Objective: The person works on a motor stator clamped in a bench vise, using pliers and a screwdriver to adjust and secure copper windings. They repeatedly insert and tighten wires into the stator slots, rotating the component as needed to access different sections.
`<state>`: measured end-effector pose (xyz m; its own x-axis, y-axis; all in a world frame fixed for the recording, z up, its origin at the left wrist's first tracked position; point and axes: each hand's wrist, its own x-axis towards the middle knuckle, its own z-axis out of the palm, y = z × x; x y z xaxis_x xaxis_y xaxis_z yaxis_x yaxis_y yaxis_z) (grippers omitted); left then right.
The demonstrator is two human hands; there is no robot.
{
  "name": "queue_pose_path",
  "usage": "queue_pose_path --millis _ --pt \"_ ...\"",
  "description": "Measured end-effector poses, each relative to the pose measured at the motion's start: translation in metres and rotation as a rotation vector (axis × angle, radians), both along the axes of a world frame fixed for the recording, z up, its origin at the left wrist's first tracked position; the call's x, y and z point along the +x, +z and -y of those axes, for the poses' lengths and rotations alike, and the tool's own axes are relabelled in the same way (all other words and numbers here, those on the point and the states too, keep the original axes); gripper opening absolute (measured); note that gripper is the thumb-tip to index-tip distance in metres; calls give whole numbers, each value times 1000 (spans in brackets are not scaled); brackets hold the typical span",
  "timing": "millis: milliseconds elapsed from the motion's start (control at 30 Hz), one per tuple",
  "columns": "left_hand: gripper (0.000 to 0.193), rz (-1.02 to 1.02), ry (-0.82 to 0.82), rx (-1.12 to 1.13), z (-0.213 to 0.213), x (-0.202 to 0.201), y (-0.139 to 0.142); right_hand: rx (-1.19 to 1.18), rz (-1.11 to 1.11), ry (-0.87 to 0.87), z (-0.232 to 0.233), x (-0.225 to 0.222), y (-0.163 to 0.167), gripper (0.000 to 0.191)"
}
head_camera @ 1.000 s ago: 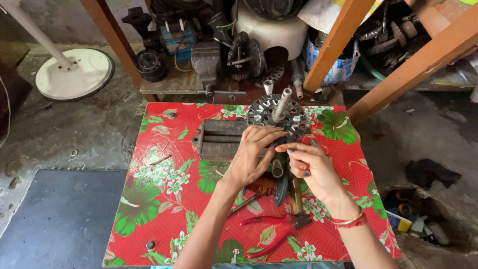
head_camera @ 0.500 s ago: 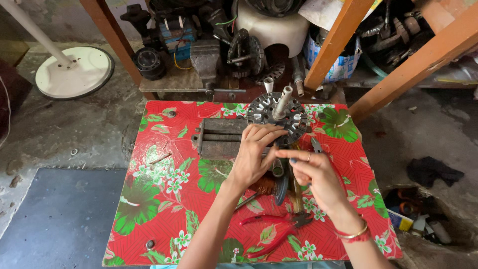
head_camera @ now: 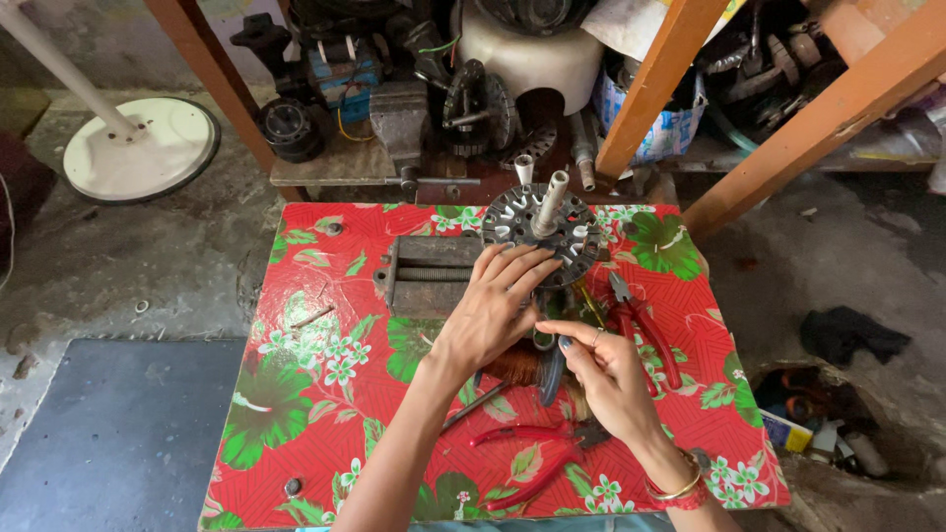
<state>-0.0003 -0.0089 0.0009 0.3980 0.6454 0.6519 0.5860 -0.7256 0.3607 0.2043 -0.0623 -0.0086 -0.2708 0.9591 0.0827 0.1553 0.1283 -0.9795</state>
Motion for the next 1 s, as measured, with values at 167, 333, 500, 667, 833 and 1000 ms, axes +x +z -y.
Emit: queue_pose_path --millis 167,333,500,667,833,1000 --pt "64 -28 32 9 2 1 -1 -79 12 -41 1 2 -5 36" --pt "64 -13 35 2 2 2 3 -52 12 -34 3 3 0 35" --pt "67 52 -18 -11 4 1 5 -37 1 -35 -1 2 12 35" --pt "51 54 37 13 3 5 2 -68 24 7 0 -6 12 36" --pt "53 33 34 6 1 4 -4 -35 18 -2 10 -11 5 37" --pt "57 5 70 34 0 7 -5 -105 -9 -18 9 -8 0 36"
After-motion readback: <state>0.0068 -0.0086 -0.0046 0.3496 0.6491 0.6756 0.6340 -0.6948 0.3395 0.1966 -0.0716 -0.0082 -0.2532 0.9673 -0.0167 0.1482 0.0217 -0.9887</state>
